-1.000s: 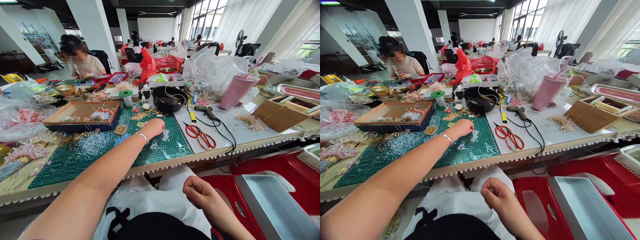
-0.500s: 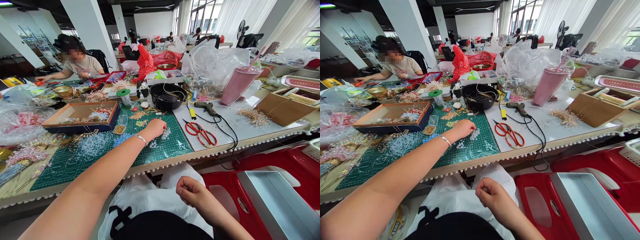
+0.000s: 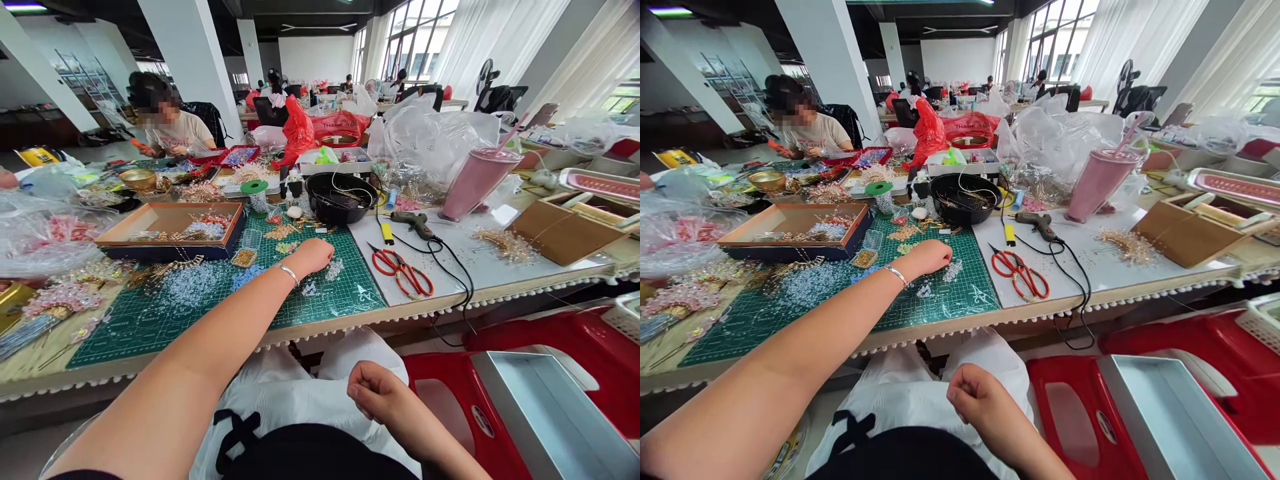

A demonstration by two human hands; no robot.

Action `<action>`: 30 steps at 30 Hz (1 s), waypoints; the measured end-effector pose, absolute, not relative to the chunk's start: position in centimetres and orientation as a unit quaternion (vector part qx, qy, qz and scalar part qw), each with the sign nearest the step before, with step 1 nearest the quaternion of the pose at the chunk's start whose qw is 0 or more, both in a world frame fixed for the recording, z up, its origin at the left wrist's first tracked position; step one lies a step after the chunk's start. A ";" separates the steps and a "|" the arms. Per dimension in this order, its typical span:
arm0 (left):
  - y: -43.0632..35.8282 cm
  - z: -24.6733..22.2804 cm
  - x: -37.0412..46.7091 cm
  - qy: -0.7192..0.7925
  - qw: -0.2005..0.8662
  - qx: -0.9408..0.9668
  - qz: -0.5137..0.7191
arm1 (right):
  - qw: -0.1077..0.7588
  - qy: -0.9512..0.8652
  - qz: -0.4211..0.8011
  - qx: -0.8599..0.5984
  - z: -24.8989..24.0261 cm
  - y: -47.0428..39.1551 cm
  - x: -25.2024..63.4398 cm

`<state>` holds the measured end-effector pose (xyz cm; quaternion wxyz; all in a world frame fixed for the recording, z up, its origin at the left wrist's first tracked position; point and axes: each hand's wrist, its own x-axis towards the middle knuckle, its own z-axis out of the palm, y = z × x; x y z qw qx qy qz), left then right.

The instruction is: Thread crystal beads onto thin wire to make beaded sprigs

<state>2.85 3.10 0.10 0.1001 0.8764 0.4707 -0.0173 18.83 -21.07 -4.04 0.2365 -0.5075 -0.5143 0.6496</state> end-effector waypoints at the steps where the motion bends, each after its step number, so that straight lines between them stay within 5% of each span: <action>1: 3.0 0.2 2.8 0.469 0.100 0.877 -0.014 | 0.235 -0.518 0.646 -0.509 -4.0 -21.1 18.7; 17: -1.7 5.3 -4.9 0.493 0.071 0.853 0.153 | 0.240 -0.539 0.619 -0.518 -3.5 -21.4 17.5; 30: -9.3 -2.0 -7.2 0.529 0.139 0.818 0.175 | 0.264 -0.537 0.613 -0.516 -1.9 -20.9 15.4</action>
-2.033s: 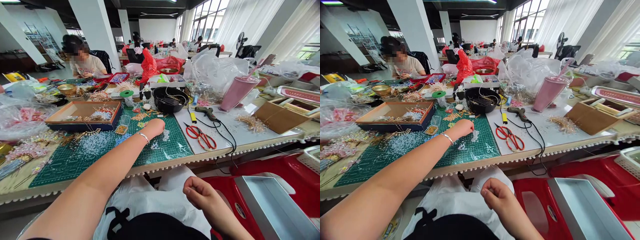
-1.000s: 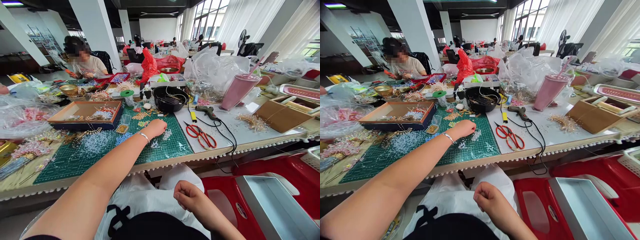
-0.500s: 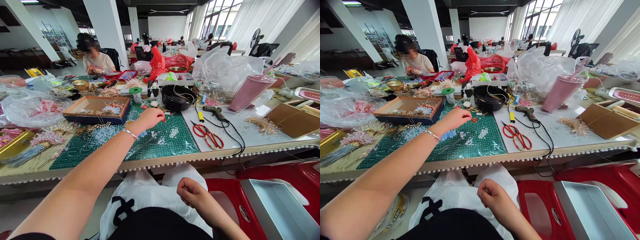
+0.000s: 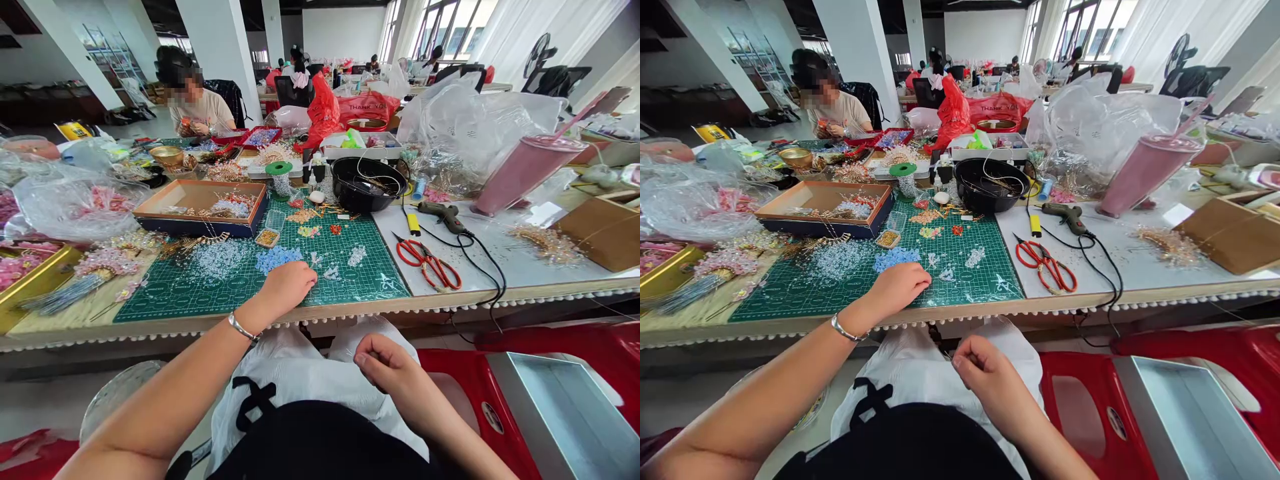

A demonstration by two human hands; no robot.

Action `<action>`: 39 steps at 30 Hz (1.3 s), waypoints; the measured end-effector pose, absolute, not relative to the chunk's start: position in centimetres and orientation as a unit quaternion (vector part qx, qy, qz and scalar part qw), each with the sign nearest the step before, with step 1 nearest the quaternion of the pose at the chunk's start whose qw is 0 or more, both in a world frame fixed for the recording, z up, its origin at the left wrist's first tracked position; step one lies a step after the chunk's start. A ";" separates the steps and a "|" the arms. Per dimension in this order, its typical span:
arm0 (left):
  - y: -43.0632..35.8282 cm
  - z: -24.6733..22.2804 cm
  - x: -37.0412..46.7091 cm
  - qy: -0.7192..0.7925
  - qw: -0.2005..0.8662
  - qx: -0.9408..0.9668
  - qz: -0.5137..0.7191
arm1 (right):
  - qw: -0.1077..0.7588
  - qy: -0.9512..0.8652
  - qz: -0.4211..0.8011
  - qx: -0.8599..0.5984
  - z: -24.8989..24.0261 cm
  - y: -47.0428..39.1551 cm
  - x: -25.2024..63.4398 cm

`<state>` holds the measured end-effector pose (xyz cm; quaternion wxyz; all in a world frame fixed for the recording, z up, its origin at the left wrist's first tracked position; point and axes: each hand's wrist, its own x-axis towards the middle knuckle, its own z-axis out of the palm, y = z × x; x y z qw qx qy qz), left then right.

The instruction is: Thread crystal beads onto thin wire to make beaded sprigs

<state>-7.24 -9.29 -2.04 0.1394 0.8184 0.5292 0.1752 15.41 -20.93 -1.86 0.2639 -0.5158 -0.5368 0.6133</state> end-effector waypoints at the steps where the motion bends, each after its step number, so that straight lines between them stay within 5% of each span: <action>1: -9.2 -1.9 -7.3 0.536 0.153 0.808 0.192 | 0.270 -0.532 0.614 -0.517 -1.8 -20.9 15.4; 7: -12.1 0.6 -6.3 0.543 0.278 0.733 0.301 | 0.332 -0.497 0.607 -0.524 -0.1 -20.8 15.1; 11: -16.8 2.3 -4.3 0.430 0.616 0.539 0.381 | 0.395 -0.526 0.547 -0.517 2.4 -21.6 14.3; 14: -19.0 3.2 -3.5 0.366 0.728 0.437 0.381 | 0.415 -0.570 0.478 -0.524 4.0 -22.3 13.7; 39: -20.6 3.5 -3.6 0.373 0.724 0.446 0.371 | 0.405 -0.642 0.394 -0.518 4.0 -23.0 13.0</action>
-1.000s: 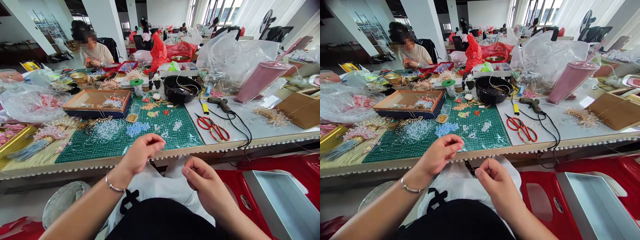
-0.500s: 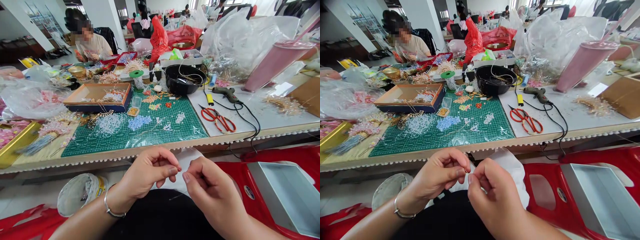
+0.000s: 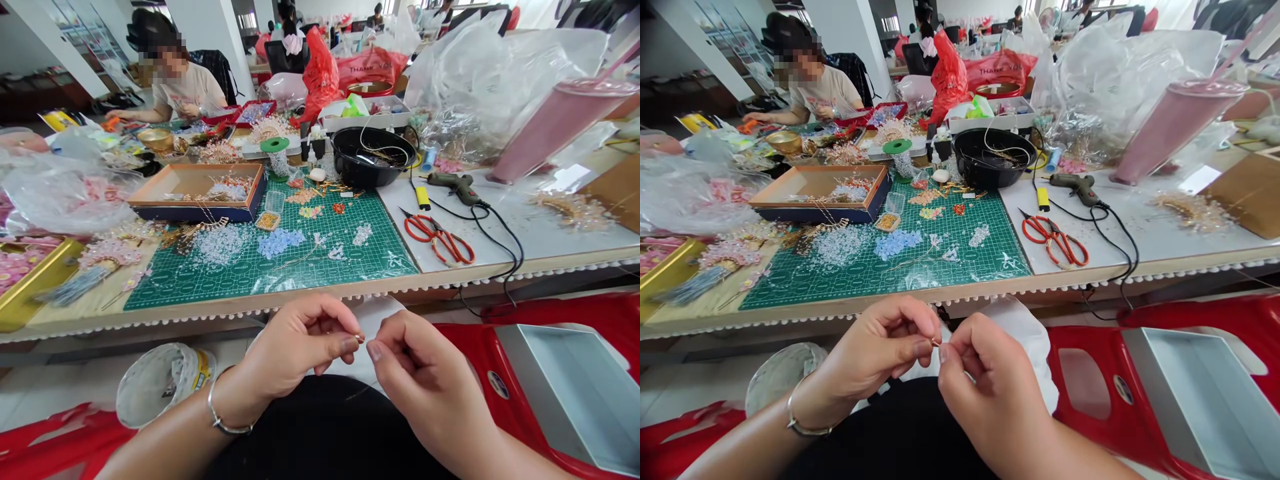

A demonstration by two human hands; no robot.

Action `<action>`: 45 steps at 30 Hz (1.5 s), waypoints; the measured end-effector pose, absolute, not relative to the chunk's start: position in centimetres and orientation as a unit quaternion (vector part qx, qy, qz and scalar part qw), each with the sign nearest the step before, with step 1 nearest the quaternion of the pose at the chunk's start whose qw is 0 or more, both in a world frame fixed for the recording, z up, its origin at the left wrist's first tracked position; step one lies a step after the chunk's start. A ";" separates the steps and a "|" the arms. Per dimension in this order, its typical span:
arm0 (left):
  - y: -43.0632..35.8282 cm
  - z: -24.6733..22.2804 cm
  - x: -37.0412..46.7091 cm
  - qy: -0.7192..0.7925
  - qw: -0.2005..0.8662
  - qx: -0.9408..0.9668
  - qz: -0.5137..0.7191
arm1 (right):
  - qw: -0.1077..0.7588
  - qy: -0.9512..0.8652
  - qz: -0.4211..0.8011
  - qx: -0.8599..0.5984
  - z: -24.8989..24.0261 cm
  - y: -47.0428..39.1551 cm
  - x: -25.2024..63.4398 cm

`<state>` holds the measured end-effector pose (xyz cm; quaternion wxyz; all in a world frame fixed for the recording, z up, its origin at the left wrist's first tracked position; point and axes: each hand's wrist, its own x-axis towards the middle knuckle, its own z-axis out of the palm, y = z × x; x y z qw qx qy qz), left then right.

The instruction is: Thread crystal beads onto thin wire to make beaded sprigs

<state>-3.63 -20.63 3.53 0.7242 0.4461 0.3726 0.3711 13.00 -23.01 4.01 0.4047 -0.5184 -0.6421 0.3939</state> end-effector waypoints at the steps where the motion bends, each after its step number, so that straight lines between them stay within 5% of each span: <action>1: -20.7 3.5 -3.6 0.376 0.722 0.451 0.366 | 0.404 -0.652 0.380 -0.517 4.0 -23.0 13.0; 5: -20.8 3.8 -3.8 0.407 0.673 0.501 0.361 | 0.377 -0.697 0.340 -0.506 3.9 -23.0 13.1; 12: -21.1 3.8 -4.5 0.478 0.442 0.695 0.305 | 0.320 -0.678 0.458 -0.477 3.3 -22.8 13.4; 20: -19.6 3.1 -5.4 0.474 0.401 0.747 0.238 | 0.266 -0.616 0.522 -0.527 2.0 -22.5 13.6; 24: -15.9 0.3 -6.5 0.571 0.136 0.779 0.219 | 0.296 -0.599 0.526 -0.526 1.7 -22.6 13.4; 27: -13.2 -2.2 -6.9 0.594 0.079 0.775 0.201 | 0.308 -0.601 0.512 -0.531 1.7 -22.8 13.4; 36: -12.9 -1.1 -6.0 0.582 0.147 0.767 0.226 | 0.317 -0.617 0.442 -0.568 1.5 -22.9 14.2; 38: -14.5 0.3 -5.3 0.554 0.259 0.750 0.254 | 0.345 -0.626 0.407 -0.569 1.7 -22.8 14.2; 42: -18.0 2.3 -3.6 0.409 0.656 0.535 0.341 | 0.401 -0.681 0.286 -0.542 2.6 -22.7 13.9; 45: -19.3 2.9 -2.9 0.372 0.726 0.450 0.363 | 0.414 -0.716 0.226 -0.514 3.4 -22.5 13.6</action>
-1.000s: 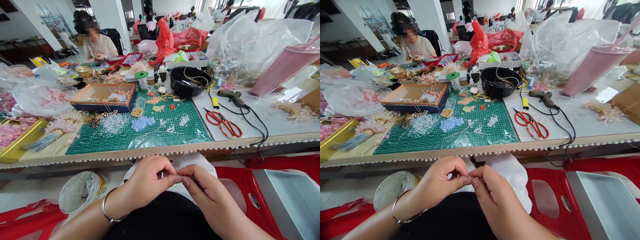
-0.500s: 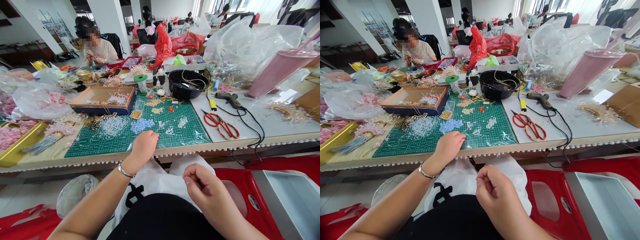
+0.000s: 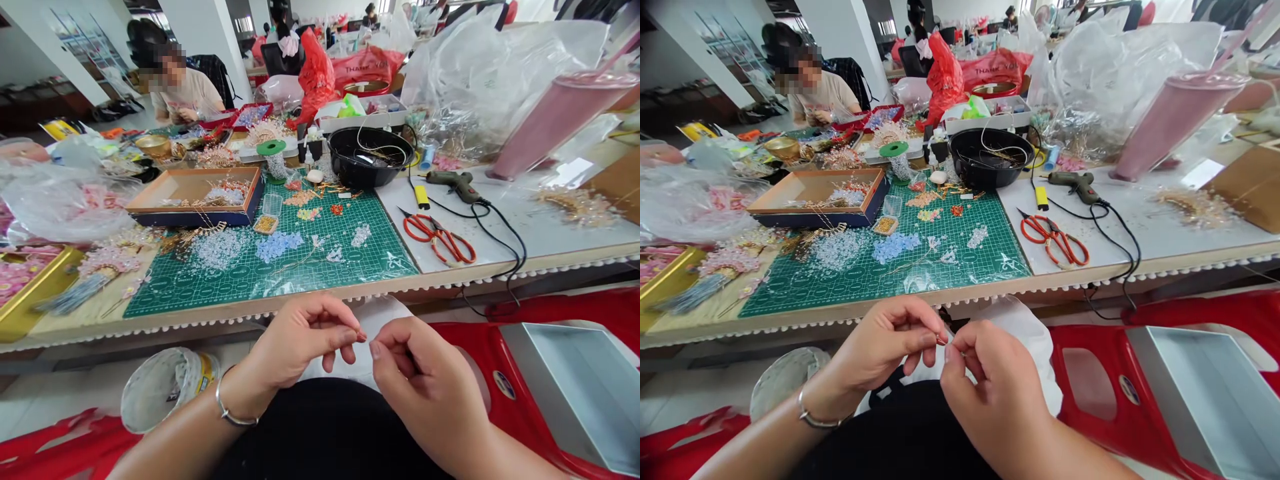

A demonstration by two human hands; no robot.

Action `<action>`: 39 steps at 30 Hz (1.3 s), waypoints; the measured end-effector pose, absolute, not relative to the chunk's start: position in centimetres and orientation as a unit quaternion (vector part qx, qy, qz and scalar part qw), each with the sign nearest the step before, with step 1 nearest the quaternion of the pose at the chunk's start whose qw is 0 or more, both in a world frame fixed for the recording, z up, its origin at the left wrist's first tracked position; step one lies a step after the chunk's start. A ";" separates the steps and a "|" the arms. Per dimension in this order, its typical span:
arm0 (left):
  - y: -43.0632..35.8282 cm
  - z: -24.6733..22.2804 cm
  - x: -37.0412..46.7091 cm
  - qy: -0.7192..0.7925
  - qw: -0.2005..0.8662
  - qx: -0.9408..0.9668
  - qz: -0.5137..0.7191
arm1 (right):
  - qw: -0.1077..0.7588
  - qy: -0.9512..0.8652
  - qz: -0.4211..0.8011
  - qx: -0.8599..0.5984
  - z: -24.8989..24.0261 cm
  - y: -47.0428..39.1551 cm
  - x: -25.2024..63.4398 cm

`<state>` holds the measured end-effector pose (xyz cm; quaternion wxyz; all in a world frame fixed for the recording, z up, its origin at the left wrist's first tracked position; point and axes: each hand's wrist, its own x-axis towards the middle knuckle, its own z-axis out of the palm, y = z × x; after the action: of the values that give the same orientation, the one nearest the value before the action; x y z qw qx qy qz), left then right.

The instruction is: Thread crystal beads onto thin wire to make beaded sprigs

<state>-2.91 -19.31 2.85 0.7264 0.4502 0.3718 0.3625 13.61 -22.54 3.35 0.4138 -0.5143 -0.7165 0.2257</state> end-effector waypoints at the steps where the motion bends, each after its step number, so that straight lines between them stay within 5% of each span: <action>1: -19.5 2.9 -2.9 0.369 0.732 0.439 0.369 | 0.415 -0.725 0.214 -0.506 3.5 -22.5 13.6; 39: -19.7 3.6 -2.7 0.450 0.669 0.507 0.304 | 0.361 -0.782 0.250 -0.441 2.8 -22.3 14.3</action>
<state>-2.73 -19.71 3.57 0.6692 0.5072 0.4501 0.3039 14.34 -22.27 2.77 0.3613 -0.4414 -0.7824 0.2499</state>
